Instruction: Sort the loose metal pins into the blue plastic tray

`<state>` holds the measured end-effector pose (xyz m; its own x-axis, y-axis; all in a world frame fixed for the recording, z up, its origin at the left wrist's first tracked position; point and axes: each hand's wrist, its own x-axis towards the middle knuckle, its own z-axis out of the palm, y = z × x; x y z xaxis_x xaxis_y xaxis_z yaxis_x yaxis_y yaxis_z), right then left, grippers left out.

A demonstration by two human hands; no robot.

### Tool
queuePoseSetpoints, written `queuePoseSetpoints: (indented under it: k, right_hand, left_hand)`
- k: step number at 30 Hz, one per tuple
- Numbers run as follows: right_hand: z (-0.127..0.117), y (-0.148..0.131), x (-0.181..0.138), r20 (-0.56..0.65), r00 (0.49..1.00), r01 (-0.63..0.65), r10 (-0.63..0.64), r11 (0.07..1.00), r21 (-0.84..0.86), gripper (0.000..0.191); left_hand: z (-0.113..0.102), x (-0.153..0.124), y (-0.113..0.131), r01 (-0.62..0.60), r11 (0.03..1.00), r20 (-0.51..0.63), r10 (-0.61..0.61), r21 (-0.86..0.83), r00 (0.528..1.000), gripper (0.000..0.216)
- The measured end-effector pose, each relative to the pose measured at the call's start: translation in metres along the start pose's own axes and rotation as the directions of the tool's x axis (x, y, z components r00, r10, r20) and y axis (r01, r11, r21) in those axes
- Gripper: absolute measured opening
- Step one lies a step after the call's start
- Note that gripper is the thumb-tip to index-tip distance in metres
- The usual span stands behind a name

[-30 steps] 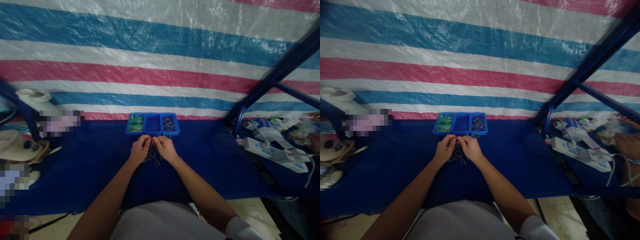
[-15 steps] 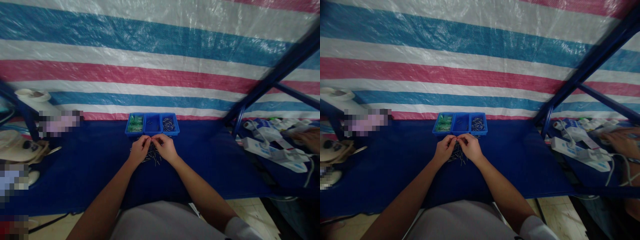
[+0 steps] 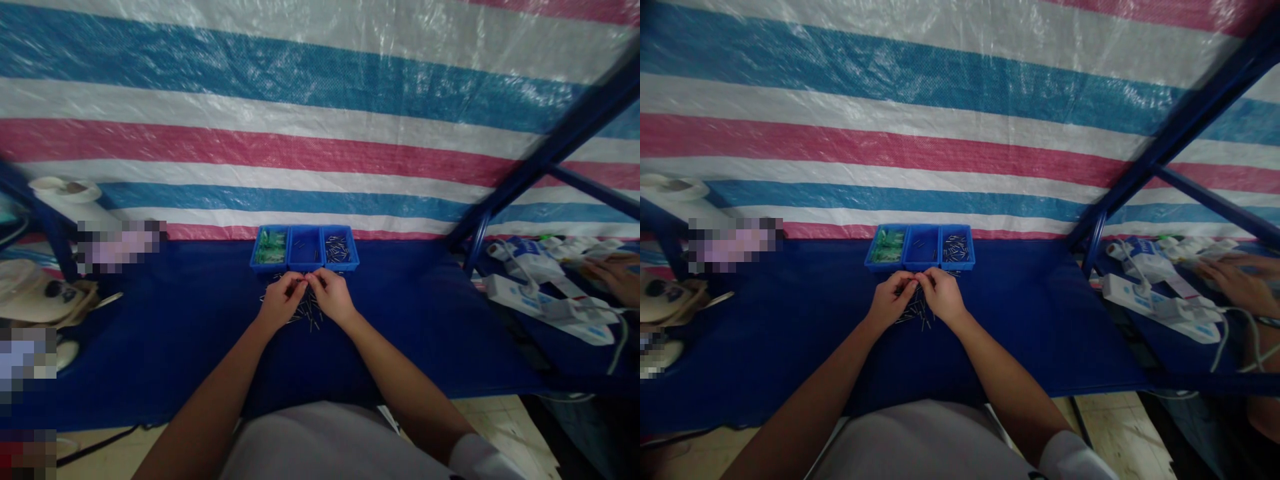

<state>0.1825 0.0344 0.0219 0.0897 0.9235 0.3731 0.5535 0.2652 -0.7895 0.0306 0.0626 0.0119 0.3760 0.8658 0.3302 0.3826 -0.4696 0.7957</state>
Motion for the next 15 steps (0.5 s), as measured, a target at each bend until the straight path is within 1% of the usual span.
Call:
queuePoseSetpoints:
  k: [5, 9, 12, 15]
  right_hand:
    - [0.0006, -0.0005, 0.0002, -0.011, 1.0, -0.025, 0.025, 1.0, 0.009, 0.033]
    - [0.0018, 0.0003, 0.0, 0.011, 0.999, -0.031, 0.031, 0.999, 0.023, 0.037]
    - [0.0023, -0.0002, -0.0002, 0.023, 1.0, -0.014, 0.013, 0.999, 0.037, 0.034]
    - [0.002, -0.0021, -0.0004, 0.046, 0.999, 0.0, -0.002, 0.999, 0.055, 0.031]
  left_hand:
    - [0.0003, 0.0003, -0.0004, -0.002, 1.0, 0.005, 0.002, 0.01, 1.0, 0.024]
    - [-0.0003, 0.001, 0.0004, -0.014, 0.999, 0.014, 0.013, 0.038, 1.0, 0.026]
    - [-0.0006, 0.0016, 0.0004, -0.023, 0.995, -0.006, 0.024, 0.094, 1.0, 0.027]
    - [-0.0011, 0.0018, -0.0001, -0.006, 0.99, -0.035, 0.011, 0.143, 0.999, 0.032]
